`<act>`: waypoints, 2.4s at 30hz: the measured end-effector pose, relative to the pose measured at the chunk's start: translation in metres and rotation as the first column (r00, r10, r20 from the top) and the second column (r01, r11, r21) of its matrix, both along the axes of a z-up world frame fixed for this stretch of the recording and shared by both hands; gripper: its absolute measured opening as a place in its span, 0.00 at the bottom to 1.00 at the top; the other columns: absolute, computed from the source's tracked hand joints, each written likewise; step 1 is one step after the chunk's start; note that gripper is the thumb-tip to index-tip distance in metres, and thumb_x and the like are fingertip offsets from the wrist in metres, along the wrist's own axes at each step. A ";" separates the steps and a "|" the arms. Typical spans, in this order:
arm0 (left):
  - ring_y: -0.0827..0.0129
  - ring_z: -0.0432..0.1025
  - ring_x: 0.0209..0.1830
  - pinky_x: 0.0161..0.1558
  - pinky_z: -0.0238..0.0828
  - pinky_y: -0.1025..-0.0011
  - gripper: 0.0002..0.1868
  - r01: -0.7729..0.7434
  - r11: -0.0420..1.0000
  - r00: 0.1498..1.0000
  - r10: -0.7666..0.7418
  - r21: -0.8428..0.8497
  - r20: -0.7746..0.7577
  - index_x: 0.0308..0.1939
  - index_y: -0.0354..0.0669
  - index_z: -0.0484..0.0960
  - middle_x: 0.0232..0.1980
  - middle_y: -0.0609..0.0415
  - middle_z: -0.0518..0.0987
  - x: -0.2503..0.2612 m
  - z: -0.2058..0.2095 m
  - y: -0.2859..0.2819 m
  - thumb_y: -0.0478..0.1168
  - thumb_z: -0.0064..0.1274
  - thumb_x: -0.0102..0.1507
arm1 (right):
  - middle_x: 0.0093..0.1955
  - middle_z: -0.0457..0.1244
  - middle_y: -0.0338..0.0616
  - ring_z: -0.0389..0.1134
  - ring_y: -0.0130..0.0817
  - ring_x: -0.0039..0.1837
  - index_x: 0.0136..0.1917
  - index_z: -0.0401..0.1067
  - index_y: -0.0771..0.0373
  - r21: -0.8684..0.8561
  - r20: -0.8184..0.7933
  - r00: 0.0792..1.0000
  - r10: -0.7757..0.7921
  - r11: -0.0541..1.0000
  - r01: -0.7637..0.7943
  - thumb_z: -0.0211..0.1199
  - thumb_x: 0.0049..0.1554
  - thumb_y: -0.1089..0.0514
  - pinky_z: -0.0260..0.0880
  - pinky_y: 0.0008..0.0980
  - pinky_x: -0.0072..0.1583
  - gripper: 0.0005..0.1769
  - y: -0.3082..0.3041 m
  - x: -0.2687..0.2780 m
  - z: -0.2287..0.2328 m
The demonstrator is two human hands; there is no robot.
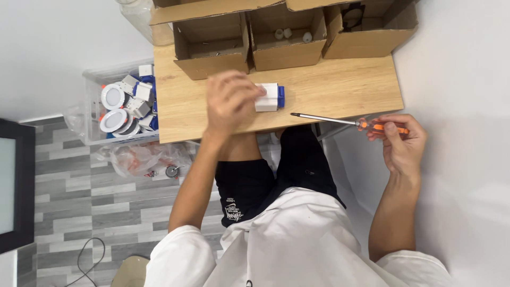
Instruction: The person assembles small electrical components on a wooden table. They use a screwdriver to tighten screws on a white plastic housing and a blue plastic part, then place the assembled pieces into a cardboard box. The person repeats this process with additional components.
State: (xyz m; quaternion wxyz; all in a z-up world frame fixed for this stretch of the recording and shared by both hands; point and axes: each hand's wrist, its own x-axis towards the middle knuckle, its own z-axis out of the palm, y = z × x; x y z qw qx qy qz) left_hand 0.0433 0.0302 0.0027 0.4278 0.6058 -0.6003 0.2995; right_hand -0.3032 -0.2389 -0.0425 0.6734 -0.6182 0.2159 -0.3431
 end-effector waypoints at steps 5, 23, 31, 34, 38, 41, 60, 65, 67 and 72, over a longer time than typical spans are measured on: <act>0.62 0.72 0.51 0.56 0.66 0.67 0.11 -0.220 0.970 0.975 0.214 -0.108 -0.065 0.38 0.46 0.90 0.41 0.55 0.86 0.062 0.016 -0.003 0.39 0.81 0.61 | 0.50 0.70 0.53 0.79 0.51 0.52 0.57 0.74 0.68 0.085 0.048 0.999 -0.024 0.996 0.020 0.65 0.72 0.56 0.84 0.29 0.49 0.11 0.012 -0.012 -0.008; 0.61 0.75 0.48 0.51 0.65 0.64 0.06 -0.262 0.962 0.965 0.259 -0.080 -0.050 0.38 0.52 0.90 0.40 0.61 0.83 0.058 -0.020 0.004 0.40 0.74 0.67 | 0.53 0.72 0.68 0.80 0.47 0.49 0.61 0.72 0.76 0.169 0.210 0.975 -0.069 0.985 0.034 0.66 0.68 0.56 0.86 0.32 0.49 0.19 0.030 -0.033 -0.017; 0.48 0.74 0.60 0.60 0.69 0.53 0.26 -0.029 0.987 0.950 0.077 0.160 -0.302 0.61 0.43 0.82 0.57 0.46 0.80 -0.021 -0.020 -0.012 0.54 0.70 0.67 | 0.56 0.70 0.71 0.79 0.52 0.52 0.61 0.71 0.76 0.184 0.215 0.976 -0.027 0.983 -0.013 0.67 0.62 0.68 0.87 0.37 0.52 0.15 0.029 -0.035 -0.017; 0.45 0.75 0.62 0.62 0.71 0.50 0.33 0.000 0.969 0.924 0.095 0.247 -0.370 0.65 0.41 0.79 0.61 0.44 0.78 -0.036 -0.009 -0.009 0.59 0.69 0.67 | 0.58 0.70 0.72 0.79 0.54 0.54 0.62 0.71 0.77 0.190 0.215 0.977 -0.015 0.981 -0.027 0.66 0.61 0.71 0.87 0.38 0.54 0.16 0.030 -0.030 -0.013; 0.44 0.77 0.61 0.62 0.74 0.48 0.35 0.013 0.950 0.889 0.131 0.311 -0.439 0.69 0.43 0.76 0.63 0.46 0.77 -0.044 -0.011 -0.016 0.57 0.70 0.66 | 0.61 0.69 0.71 0.79 0.54 0.58 0.63 0.70 0.76 0.199 0.224 0.975 -0.007 0.979 -0.039 0.66 0.62 0.71 0.87 0.40 0.58 0.16 0.027 -0.022 -0.009; 0.46 0.78 0.62 0.63 0.75 0.50 0.30 0.055 0.950 0.869 0.106 0.308 -0.482 0.67 0.42 0.77 0.63 0.47 0.76 -0.045 -0.005 -0.013 0.48 0.70 0.66 | 0.63 0.69 0.70 0.79 0.54 0.60 0.62 0.70 0.74 0.205 0.217 0.976 -0.017 0.978 -0.028 0.66 0.61 0.72 0.87 0.39 0.60 0.16 0.024 -0.014 -0.008; 0.36 0.72 0.75 0.71 0.69 0.44 0.16 0.126 0.948 0.869 0.038 0.294 -0.494 0.52 0.42 0.72 0.73 0.38 0.73 -0.036 -0.003 -0.010 0.35 0.65 0.69 | 0.63 0.68 0.65 0.77 0.65 0.63 0.63 0.65 0.63 0.202 0.056 0.998 0.032 0.979 -0.043 0.63 0.70 0.60 0.84 0.37 0.57 0.12 -0.028 0.036 -0.024; 0.27 0.62 0.80 0.78 0.69 0.36 0.18 0.283 0.931 0.791 -0.091 0.230 -0.605 0.42 0.38 0.68 0.72 0.31 0.70 -0.033 0.013 -0.011 0.42 0.64 0.72 | 0.62 0.68 0.66 0.76 0.61 0.57 0.62 0.63 0.62 0.178 0.047 0.998 0.028 0.983 -0.036 0.63 0.71 0.57 0.86 0.45 0.56 0.13 -0.032 0.037 -0.026; 0.28 0.64 0.78 0.77 0.71 0.38 0.19 0.274 0.929 0.803 -0.078 0.250 -0.590 0.40 0.38 0.67 0.72 0.32 0.71 -0.031 0.009 -0.012 0.39 0.65 0.72 | 0.61 0.68 0.67 0.75 0.59 0.53 0.61 0.62 0.62 0.150 0.038 0.998 0.056 0.987 -0.061 0.62 0.71 0.58 0.85 0.52 0.57 0.12 -0.034 0.038 -0.024; 0.29 0.66 0.76 0.74 0.74 0.42 0.21 0.254 0.925 0.817 -0.048 0.284 -0.575 0.41 0.37 0.64 0.71 0.32 0.72 -0.031 0.004 -0.012 0.38 0.65 0.73 | 0.60 0.68 0.67 0.76 0.63 0.52 0.61 0.62 0.64 0.100 -0.009 0.995 0.100 0.990 -0.098 0.59 0.71 0.60 0.85 0.46 0.54 0.10 -0.039 0.025 -0.034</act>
